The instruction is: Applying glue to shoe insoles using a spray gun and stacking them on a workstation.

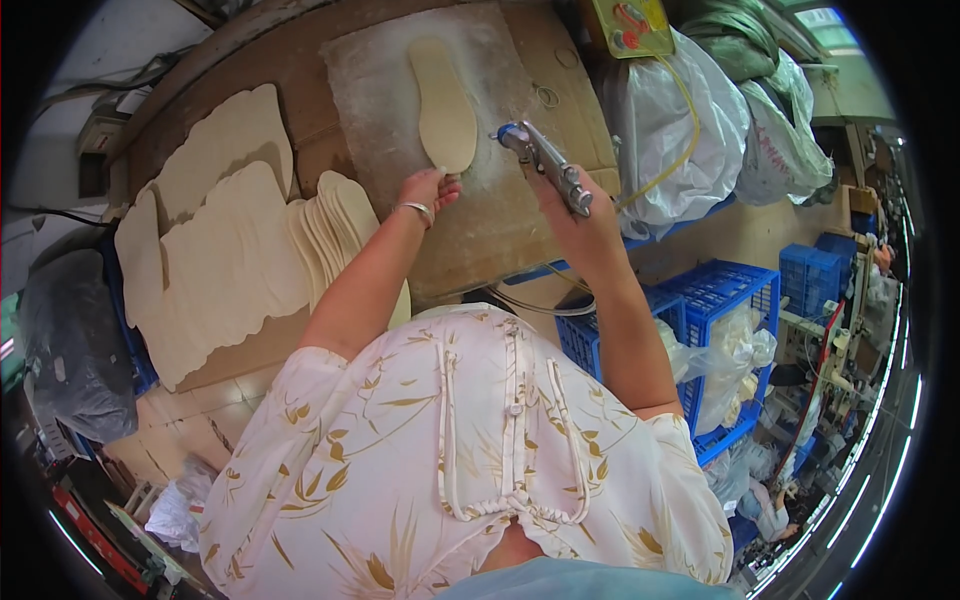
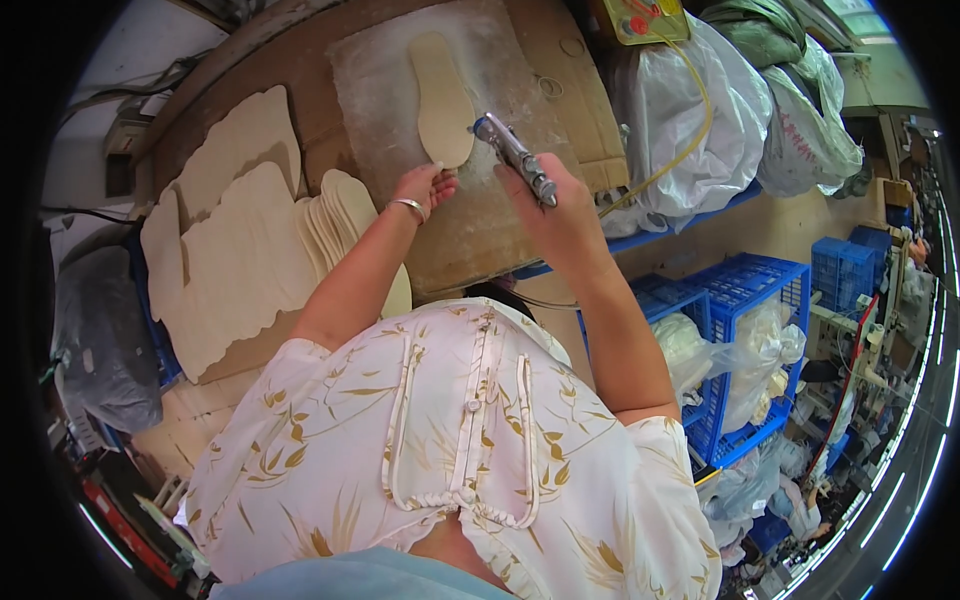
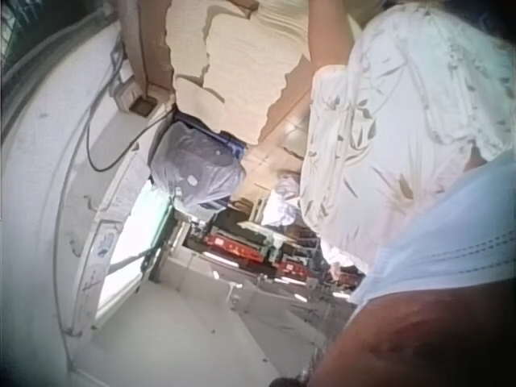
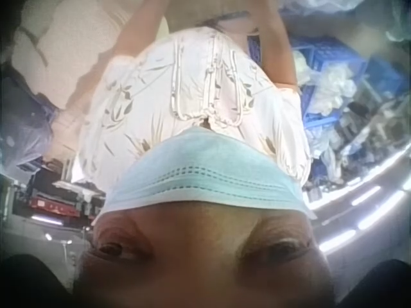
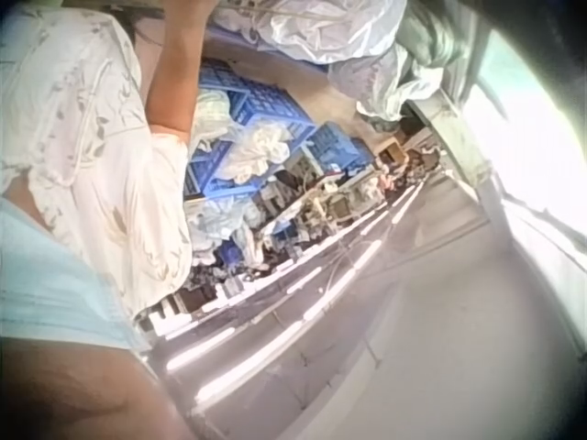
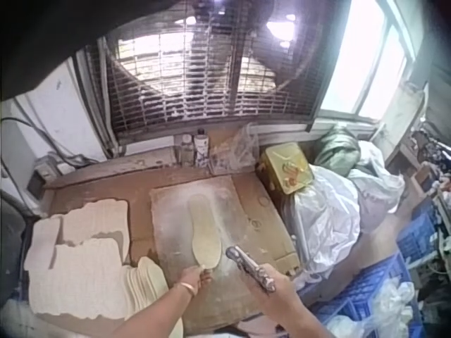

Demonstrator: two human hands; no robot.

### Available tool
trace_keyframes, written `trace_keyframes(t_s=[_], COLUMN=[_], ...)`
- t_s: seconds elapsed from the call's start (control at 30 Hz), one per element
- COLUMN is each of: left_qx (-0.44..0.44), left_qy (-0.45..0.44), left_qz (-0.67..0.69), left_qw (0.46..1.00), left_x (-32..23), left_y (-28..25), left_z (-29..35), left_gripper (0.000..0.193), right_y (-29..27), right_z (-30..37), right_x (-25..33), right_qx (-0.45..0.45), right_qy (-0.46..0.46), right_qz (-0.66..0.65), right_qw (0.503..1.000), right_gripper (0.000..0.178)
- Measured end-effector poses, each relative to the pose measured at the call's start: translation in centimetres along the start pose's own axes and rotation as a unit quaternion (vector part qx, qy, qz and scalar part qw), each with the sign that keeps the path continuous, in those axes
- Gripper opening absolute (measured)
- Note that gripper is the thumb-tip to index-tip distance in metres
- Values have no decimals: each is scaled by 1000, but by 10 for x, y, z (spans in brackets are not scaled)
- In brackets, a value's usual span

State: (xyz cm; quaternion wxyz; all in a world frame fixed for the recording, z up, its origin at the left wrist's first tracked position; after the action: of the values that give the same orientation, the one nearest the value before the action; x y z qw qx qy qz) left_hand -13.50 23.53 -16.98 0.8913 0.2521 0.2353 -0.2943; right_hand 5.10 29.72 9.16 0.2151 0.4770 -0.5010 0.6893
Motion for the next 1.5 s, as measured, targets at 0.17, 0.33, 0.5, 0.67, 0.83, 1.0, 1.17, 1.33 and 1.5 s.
trace_keyframes(t_s=[0.17,0.33,0.5,0.67,0.83,1.0,1.17,1.33,1.5], left_qx=[-14,-8,-14,-17,-18,-18,-14,-16,-14], left_qy=[-8,-6,-5,-3,0,3,7,3,2], left_qz=[-12,-7,-13,-10,-16,-23,-26,-22,-21], left_qw=[1000,1000,1000,1000,1000,1000,1000,1000,1000], left_x=[0,1,0,-2,1,2,4,3,3], left_y=[0,0,1,1,-1,0,-3,-1,0], left_z=[2,2,5,6,4,5,1,3,3], left_gripper=[20,20,19,19,19,18,19,18,17], right_y=[-4,-2,-7,-10,-8,-9,-1,2,3], right_z=[5,18,21,29,41,18,-13,-22,-28], right_x=[0,4,1,1,2,2,15,22,10], right_qx=[-12,28,24,17,28,3,-20,-16,-20], right_qy=[18,-1,21,8,-21,-5,-65,-79,-49], right_qz=[6,-8,16,31,-5,5,-9,0,31], right_qw=[1000,1000,999,999,999,1000,998,997,998], right_gripper=[29,26,24,22,23,25,27,29,30])
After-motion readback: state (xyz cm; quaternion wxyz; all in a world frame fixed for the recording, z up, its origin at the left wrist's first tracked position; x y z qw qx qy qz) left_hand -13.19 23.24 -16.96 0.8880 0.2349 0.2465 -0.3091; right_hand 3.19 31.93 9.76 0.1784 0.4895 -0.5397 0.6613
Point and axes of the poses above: each hand's wrist, its own z-axis away from the middle knuckle, its own y-axis out of the palm, x = y × z, the point moved 6 cm from there along -z, towards the middle knuckle, and after that the axes turned 2 degrees about -x, right-handed, at the moved point
